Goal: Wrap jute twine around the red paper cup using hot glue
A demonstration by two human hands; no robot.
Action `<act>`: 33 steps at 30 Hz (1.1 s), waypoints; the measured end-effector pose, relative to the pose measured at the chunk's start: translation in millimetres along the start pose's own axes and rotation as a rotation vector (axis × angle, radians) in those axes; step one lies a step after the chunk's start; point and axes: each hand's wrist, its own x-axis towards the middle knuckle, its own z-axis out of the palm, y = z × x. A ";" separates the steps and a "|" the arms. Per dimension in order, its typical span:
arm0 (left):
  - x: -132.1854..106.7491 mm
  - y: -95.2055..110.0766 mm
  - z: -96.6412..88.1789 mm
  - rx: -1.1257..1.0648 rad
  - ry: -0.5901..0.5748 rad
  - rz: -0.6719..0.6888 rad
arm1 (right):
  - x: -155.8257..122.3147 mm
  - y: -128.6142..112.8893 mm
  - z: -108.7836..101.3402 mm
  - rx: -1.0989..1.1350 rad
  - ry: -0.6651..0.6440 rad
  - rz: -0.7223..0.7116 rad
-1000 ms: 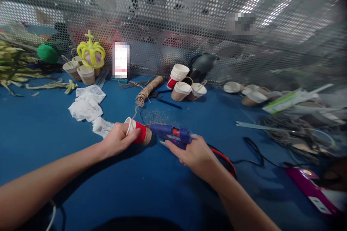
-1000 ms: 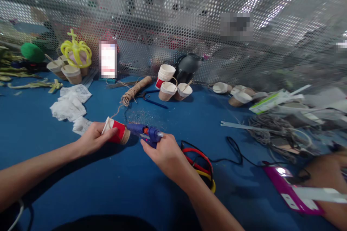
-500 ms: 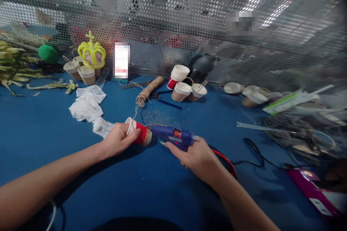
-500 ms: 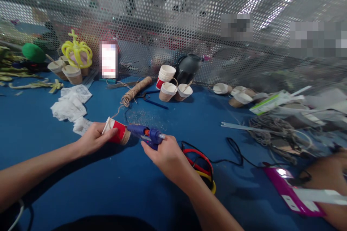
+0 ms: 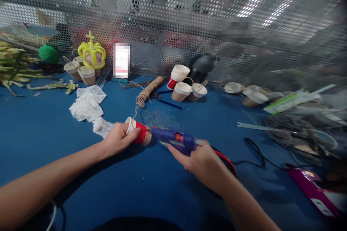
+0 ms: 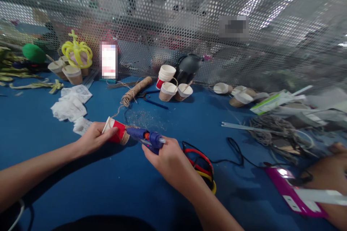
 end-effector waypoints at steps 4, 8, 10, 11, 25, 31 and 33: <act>0.6 3.1 -1.1 -0.005 -0.009 0.011 | -2.7 5.4 1.9 -0.234 -0.027 -0.160; 0.6 4.2 -1.7 -0.014 -0.014 0.025 | -4.5 7.4 2.6 -0.255 -0.010 -0.201; 0.6 4.0 -1.6 -0.028 -0.014 0.024 | -4.6 5.8 1.5 -0.122 -0.005 -0.118; 0.6 4.0 -1.4 -0.041 -0.015 0.016 | -4.4 4.6 0.8 -0.049 -0.007 -0.076; 0.7 2.9 -0.5 -0.145 0.015 -0.107 | -4.6 -1.6 -1.6 0.218 -0.067 0.076; 1.9 0.0 -0.3 -0.188 0.035 -0.148 | -6.1 4.7 -1.2 0.329 -0.133 0.186; 2.5 0.3 -1.8 -0.214 0.059 -0.138 | -5.3 9.7 -2.8 0.398 -0.180 0.294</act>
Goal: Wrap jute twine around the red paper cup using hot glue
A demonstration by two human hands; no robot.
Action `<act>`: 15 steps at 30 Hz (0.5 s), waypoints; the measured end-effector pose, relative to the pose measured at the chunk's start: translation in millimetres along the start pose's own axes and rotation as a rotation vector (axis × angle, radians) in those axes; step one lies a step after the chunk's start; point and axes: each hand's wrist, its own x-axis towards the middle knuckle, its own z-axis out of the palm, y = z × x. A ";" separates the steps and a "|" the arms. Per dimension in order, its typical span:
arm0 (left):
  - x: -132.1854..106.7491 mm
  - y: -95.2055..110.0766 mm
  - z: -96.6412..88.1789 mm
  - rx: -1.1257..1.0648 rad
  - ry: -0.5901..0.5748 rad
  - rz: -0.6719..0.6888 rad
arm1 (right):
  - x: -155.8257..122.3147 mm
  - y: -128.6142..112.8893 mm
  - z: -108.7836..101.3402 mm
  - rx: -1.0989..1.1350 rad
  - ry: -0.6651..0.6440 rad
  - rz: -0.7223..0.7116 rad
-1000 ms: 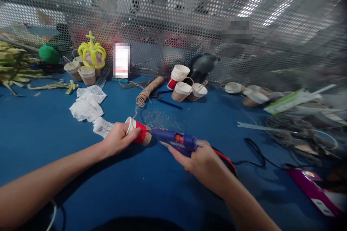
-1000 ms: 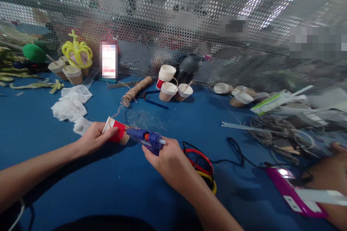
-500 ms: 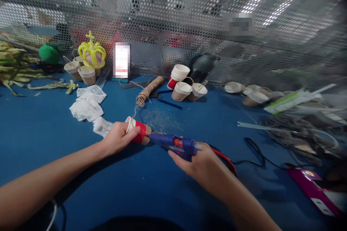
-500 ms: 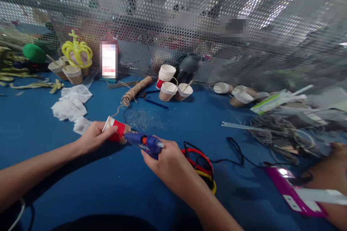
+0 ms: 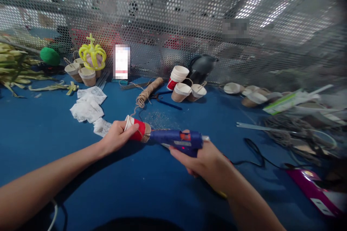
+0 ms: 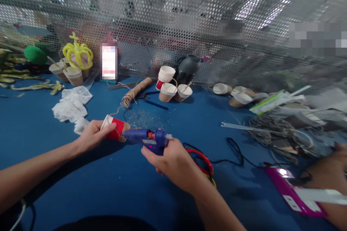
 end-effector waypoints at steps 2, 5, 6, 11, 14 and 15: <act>0.5 1.3 -1.8 -0.026 0.032 0.020 | 3.3 4.0 -5.8 0.070 0.012 0.099; 0.8 3.5 -4.4 -0.056 0.077 0.042 | 12.8 12.3 -16.4 0.187 0.121 0.148; 0.7 4.2 -5.0 -0.065 0.086 0.049 | 17.4 16.0 -19.6 0.237 0.155 0.148; 0.3 6.9 -5.5 -0.081 0.080 0.125 | 48.8 39.9 -27.2 0.401 0.184 0.262; -0.3 7.7 -5.1 -0.029 0.067 0.215 | 69.1 55.2 -25.0 0.240 0.194 0.378; -0.6 7.7 -4.9 0.000 0.063 0.245 | 74.9 60.0 -23.6 0.207 0.197 0.396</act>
